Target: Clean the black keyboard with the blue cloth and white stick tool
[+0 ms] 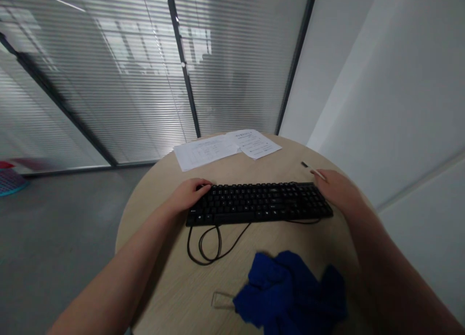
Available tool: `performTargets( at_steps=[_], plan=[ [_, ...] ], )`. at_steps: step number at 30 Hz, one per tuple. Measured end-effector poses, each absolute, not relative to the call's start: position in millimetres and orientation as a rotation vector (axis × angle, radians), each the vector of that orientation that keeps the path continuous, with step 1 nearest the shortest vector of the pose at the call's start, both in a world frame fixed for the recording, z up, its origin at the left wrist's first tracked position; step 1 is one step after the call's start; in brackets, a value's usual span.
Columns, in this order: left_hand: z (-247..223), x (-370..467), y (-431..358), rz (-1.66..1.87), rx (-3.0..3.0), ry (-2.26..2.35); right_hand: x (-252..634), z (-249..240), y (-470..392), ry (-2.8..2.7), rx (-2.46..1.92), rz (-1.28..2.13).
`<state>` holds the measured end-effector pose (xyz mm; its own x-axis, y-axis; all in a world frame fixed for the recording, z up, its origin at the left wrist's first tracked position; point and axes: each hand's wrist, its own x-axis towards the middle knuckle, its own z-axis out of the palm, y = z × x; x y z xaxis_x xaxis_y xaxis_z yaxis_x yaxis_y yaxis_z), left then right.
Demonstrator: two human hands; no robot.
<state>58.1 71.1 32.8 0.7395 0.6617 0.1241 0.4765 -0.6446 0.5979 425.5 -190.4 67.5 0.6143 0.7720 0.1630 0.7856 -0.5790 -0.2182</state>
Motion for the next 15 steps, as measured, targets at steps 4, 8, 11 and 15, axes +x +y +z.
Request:
performTargets(
  at_steps=[4,8,11,15],
  plan=[
    [31.7,61.8,69.4,0.446,2.383,0.822,460.9,45.6,-189.5,-1.196,-2.68,0.156],
    [29.8,60.7,69.9,0.444,2.372,0.838,463.8,33.9,-184.5,-1.244,-2.662,0.274],
    [30.0,59.5,68.0,0.456,2.379,0.851,463.2,33.4,-183.1,-1.236,-2.721,0.241],
    [30.0,57.0,66.4,0.394,2.377,0.838,464.7,33.3,-184.6,-1.268,-2.737,0.25]
  ],
)
